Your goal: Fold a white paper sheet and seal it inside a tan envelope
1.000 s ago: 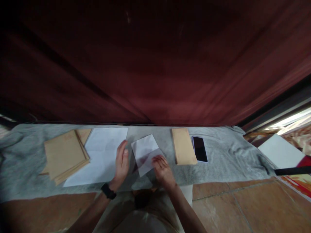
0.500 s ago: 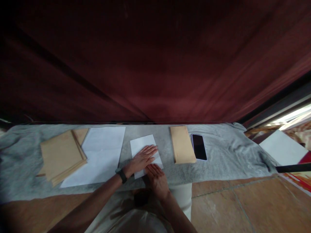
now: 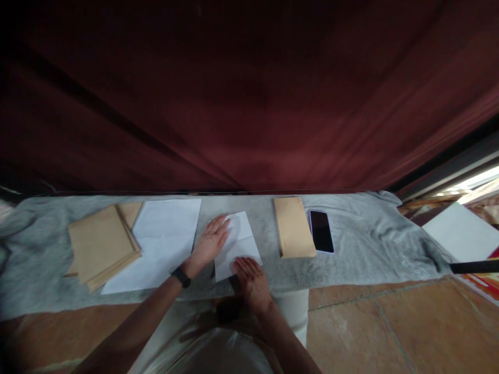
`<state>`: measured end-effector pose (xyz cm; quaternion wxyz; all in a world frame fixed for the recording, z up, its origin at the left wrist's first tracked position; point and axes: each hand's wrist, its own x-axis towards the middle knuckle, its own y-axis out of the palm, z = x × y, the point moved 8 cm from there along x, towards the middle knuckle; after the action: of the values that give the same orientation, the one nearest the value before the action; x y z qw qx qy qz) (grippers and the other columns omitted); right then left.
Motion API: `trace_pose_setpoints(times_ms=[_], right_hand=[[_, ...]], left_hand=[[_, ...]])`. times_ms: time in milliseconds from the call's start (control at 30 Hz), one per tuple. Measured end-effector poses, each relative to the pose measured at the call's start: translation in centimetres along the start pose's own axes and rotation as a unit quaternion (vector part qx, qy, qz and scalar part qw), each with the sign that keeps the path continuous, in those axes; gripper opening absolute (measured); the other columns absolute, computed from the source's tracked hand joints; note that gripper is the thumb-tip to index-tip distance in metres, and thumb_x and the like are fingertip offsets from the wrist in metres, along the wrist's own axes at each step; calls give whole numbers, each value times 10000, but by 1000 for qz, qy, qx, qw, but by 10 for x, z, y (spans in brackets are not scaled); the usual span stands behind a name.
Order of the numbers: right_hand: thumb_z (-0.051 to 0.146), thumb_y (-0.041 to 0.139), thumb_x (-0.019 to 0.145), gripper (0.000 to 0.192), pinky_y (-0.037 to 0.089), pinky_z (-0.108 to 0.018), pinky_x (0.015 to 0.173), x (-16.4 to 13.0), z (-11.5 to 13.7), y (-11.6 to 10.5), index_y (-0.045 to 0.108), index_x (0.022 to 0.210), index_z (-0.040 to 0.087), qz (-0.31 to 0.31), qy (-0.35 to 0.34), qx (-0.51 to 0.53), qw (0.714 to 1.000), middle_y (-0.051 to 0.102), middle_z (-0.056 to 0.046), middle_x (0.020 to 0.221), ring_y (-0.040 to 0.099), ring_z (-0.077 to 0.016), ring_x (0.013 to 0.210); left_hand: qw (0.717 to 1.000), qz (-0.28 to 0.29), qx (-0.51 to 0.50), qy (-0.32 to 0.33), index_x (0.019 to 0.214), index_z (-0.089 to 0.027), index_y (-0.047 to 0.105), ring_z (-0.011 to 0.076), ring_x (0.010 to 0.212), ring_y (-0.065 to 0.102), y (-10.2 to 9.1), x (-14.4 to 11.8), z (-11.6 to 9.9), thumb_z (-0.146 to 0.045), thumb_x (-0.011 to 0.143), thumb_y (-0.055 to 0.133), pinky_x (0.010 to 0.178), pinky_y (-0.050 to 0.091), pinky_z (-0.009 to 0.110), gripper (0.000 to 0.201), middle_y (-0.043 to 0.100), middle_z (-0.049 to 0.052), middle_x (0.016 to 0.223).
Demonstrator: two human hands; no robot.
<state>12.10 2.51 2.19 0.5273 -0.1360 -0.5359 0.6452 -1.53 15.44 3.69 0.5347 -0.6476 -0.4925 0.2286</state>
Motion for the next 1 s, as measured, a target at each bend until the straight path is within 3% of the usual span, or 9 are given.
trace_pose_setpoints(times_ms=[100, 167, 267, 367, 533, 667, 800, 900, 1000], right_hand=[[81, 523, 931, 531, 495, -432, 1123, 5, 1, -5, 542, 1450, 190, 4, 5, -12, 1000, 646, -113, 1410, 603, -243, 1292], [88, 524, 929, 525, 498, -430, 1115, 8, 5, -7, 545, 1449, 161, 3, 4, -22, 1000, 641, -131, 1413, 607, -255, 1284], [65, 508, 928, 503, 516, -417, 1087, 8, 16, -1, 577, 1420, 147, 10, -16, -29, 999, 655, -130, 1396, 627, -256, 1251], [33, 497, 918, 515, 536, -410, 1060, 6, 25, 7, 591, 1408, 160, 17, -27, -32, 999, 669, -119, 1379, 643, -249, 1223], [32, 509, 906, 519, 489, -467, 1139, -1, 11, 4, 590, 1403, 159, 26, -1, -17, 1000, 645, -130, 1405, 592, -265, 1305], [69, 463, 951, 476, 478, -482, 1160, -9, -2, -7, 591, 1401, 157, 55, 0, 20, 998, 634, -128, 1422, 569, -255, 1341], [215, 492, 1017, 446, 449, -503, 1189, -13, -6, -16, 547, 1458, 175, 86, -2, 73, 994, 589, -117, 1482, 523, -251, 1400], [315, 478, 1051, 454, 430, -479, 1208, -2, -10, -18, 521, 1488, 201, 107, -2, 102, 989, 570, -95, 1508, 496, -224, 1428], [309, 432, 1066, 464, 397, -485, 1224, 21, -21, -12, 496, 1512, 198, 105, 2, 59, 993, 499, -95, 1570, 452, -230, 1465]], left_hand=[[998, 1, -33, 62, 1486, -199, 500, 249, 1509, 384, -9, -56, -42, -370, 1051, 419, 1229, 366, 501, 474, 475, 111, 1590], [995, 19, -8, 96, 1530, -184, 443, 279, 1509, 380, -10, -90, -62, -420, 1010, 516, 1249, 321, 538, 576, 483, 119, 1584], [994, 27, 49, 90, 1541, -167, 430, 259, 1498, 402, -8, -117, -64, -211, 989, 492, 1265, 294, 512, 557, 520, 109, 1557], [994, 26, 82, 70, 1501, -171, 491, 245, 1483, 428, -2, -116, -45, -36, 925, 426, 1247, 329, 479, 595, 547, 101, 1535], [994, 43, 50, 92, 1460, -220, 539, 220, 1471, 446, 6, -104, -22, 18, 890, 421, 1232, 353, 473, 629, 562, 62, 1526], [988, 70, 22, 132, 1469, -262, 521, 181, 1478, 433, 4, -107, -23, 7, 904, 450, 1257, 313, 453, 630, 561, 27, 1529], [989, 62, 22, 131, 1474, -232, 510, 197, 1501, 398, 0, -109, -31, -81, 944, 509, 1271, 288, 456, 551, 526, 60, 1558], [990, 59, 25, 128, 1471, -212, 511, 208, 1505, 392, 0, -108, -37, -97, 950, 508, 1267, 301, 459, 534, 506, 78, 1572], [990, 62, 26, 124, 1473, -217, 517, 228, 1508, 388, 0, -108, -38, -90, 941, 509, 1265, 299, 488, 547, 488, 83, 1585]])
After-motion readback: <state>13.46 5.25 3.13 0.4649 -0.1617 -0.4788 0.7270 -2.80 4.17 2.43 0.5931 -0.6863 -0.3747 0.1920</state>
